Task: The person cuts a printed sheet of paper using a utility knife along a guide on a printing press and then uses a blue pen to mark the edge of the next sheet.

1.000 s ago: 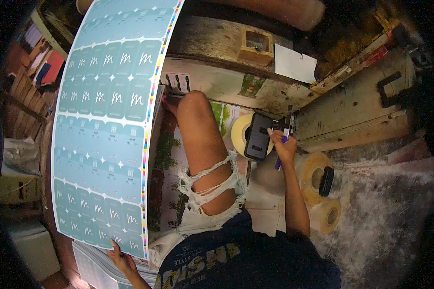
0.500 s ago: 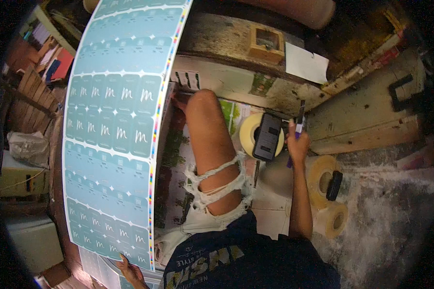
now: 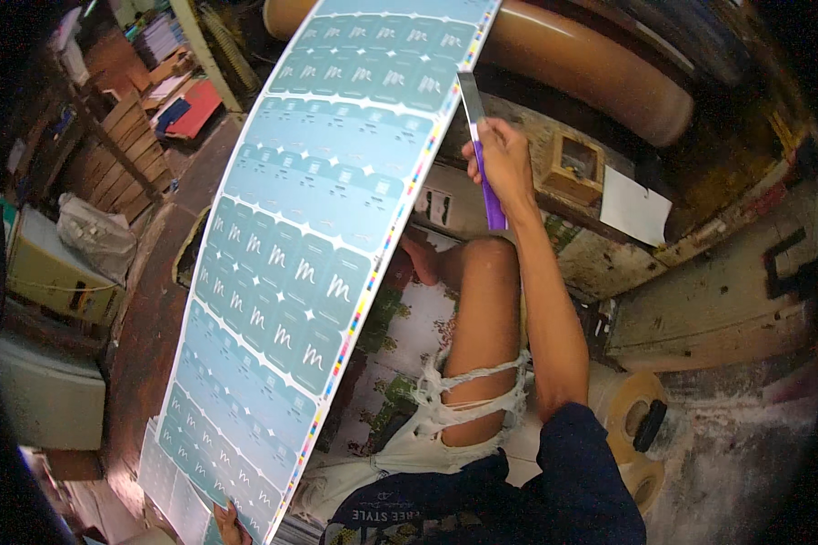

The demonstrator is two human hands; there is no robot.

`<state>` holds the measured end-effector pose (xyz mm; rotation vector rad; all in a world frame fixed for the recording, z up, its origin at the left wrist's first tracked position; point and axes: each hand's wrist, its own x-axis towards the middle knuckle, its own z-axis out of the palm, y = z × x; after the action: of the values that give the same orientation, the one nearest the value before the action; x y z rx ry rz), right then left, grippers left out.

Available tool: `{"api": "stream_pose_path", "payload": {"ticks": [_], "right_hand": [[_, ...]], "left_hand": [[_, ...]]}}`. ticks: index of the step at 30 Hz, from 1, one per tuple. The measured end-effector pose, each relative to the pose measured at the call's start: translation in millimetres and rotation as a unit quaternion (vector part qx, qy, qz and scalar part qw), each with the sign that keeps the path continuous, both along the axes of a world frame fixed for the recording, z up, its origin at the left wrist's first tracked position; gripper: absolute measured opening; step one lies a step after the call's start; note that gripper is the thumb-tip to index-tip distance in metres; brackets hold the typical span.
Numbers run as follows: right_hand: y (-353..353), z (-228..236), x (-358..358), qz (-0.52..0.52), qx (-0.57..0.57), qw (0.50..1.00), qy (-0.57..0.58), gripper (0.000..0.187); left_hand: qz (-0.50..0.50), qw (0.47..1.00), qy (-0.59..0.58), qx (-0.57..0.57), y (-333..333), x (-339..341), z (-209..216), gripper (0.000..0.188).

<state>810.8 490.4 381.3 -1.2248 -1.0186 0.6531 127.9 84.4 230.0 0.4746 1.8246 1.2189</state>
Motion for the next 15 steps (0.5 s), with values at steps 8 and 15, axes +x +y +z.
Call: {"api": "stream_pose_path", "payload": {"ticks": [8,15], "right_hand": [[-50,-2,-36,0.021,-0.128,0.991,-0.039,0.025],[32,31,16,-0.025,0.135,0.732,-0.667,0.062]], "left_hand": [[-0.042,0.997,-0.007,-0.064,-32,-18,-10,0.085],[-0.090,0.986,0.027,-0.137,-49,-39,-12,0.058]]}}
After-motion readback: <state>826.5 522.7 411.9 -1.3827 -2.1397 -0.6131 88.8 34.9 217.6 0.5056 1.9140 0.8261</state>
